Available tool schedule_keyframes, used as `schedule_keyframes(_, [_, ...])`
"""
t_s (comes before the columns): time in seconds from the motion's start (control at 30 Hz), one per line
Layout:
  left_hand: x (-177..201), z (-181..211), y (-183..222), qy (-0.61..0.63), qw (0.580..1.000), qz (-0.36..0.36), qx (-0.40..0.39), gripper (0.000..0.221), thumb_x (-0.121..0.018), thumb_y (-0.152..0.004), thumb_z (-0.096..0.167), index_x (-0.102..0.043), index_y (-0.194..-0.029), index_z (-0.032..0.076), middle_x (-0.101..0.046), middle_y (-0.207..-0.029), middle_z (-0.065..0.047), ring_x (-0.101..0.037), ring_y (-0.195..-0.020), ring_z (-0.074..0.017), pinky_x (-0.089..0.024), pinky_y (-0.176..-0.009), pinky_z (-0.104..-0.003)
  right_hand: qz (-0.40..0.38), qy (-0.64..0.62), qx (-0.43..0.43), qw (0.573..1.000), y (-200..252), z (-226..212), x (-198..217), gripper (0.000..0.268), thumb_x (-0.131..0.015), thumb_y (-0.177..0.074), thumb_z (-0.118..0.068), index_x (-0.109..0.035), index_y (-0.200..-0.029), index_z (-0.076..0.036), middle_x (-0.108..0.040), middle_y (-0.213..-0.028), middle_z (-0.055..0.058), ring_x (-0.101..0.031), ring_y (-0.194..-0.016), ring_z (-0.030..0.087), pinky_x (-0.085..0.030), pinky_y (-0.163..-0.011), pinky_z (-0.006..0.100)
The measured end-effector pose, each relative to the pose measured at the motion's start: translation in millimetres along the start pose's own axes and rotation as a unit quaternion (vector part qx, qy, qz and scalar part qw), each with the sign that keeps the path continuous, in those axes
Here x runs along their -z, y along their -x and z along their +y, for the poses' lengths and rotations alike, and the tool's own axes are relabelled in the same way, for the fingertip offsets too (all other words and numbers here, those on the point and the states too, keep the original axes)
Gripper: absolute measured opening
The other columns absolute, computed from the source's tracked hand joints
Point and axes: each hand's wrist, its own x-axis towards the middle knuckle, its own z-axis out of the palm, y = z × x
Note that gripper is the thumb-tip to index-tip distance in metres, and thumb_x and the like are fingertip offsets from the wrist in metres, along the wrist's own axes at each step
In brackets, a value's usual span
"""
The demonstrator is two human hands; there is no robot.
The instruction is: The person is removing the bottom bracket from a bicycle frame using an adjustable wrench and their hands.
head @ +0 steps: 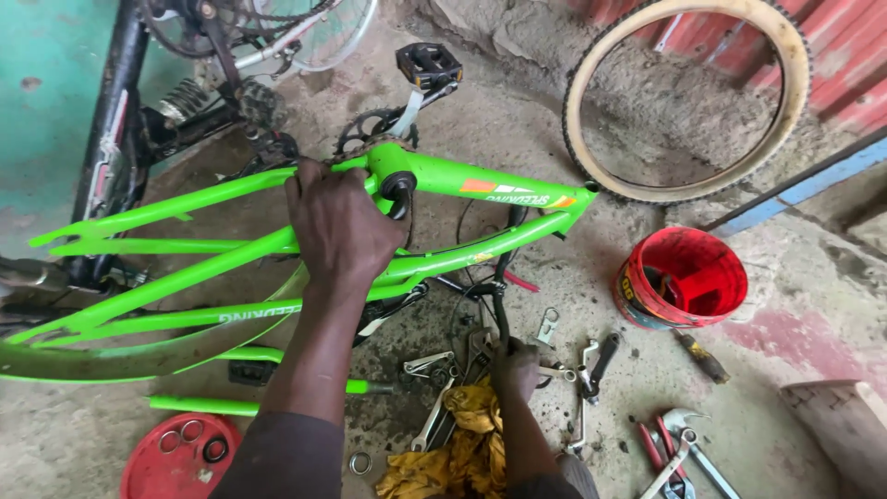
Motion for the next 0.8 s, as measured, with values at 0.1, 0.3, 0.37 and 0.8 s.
schedule_keyframes(0.1, [-8.4, 1.1, 5.7, -0.005, 1.0, 0.007, 0.001, 0.043, -0.08, -0.065, 0.04, -0.079, -0.091, 0.005, -0.07, -0.072, -0.014, -0.06, -0.094, -0.0314, -0.038, -0.089, -0.045, -0.01, 0.005, 0.028, 1.0, 6.7, 4.4, -0.3, 0.048, -0.066, -0.09, -0.047, -0.077, -0.122, -0.013, -0.071, -0.106, 0.017, -0.07, -0.111, 0.042, -0.057, -0.099, 0.052])
schedule_keyframes(0.3, [-35.1, 12.3, 6.0, 0.002, 0.995, -0.097, 0.001, 0.053, -0.082, -0.065, 0.04, -0.077, -0.106, 0.006, -0.073, -0.09, -0.014, -0.058, -0.107, -0.0319, -0.035, -0.1, -0.051, -0.022, 0.062, -0.021, 0.998, 3.9, -8.8, 34.9, 0.059, -0.053, -0.097, -0.054, -0.073, -0.116, -0.001, -0.073, -0.101, 0.021, -0.072, -0.109, 0.04, -0.056, -0.099, 0.052])
schedule_keyframes(0.37, [-28.4, 31.9, 5.4, -0.053, 0.989, -0.128, -0.048, 0.064, -0.086, -0.069, 0.043, -0.07, -0.119, 0.006, -0.071, -0.116, -0.016, -0.052, -0.123, -0.032, -0.036, -0.105, -0.049, 0.055, 0.103, 0.022, 0.993, -26.7, 6.0, 39.6, 0.036, -0.056, -0.1, -0.033, -0.075, -0.121, -0.011, -0.066, -0.106, 0.015, -0.069, -0.107, 0.039, -0.059, -0.092, 0.049])
schedule_keyframes(0.8, [-22.2, 57.1, -3.0, -0.053, 0.99, -0.131, -0.004, 0.065, -0.082, -0.075, 0.043, -0.054, -0.123, 0.008, -0.054, -0.119, -0.011, -0.048, -0.118, -0.0282, -0.036, -0.101, -0.043, -0.036, 0.29, 0.031, 0.956, -98.2, 17.7, 21.7, 0.034, -0.061, -0.094, -0.032, -0.076, -0.121, -0.018, -0.065, -0.116, 0.01, -0.064, -0.117, 0.03, -0.06, -0.086, 0.046])
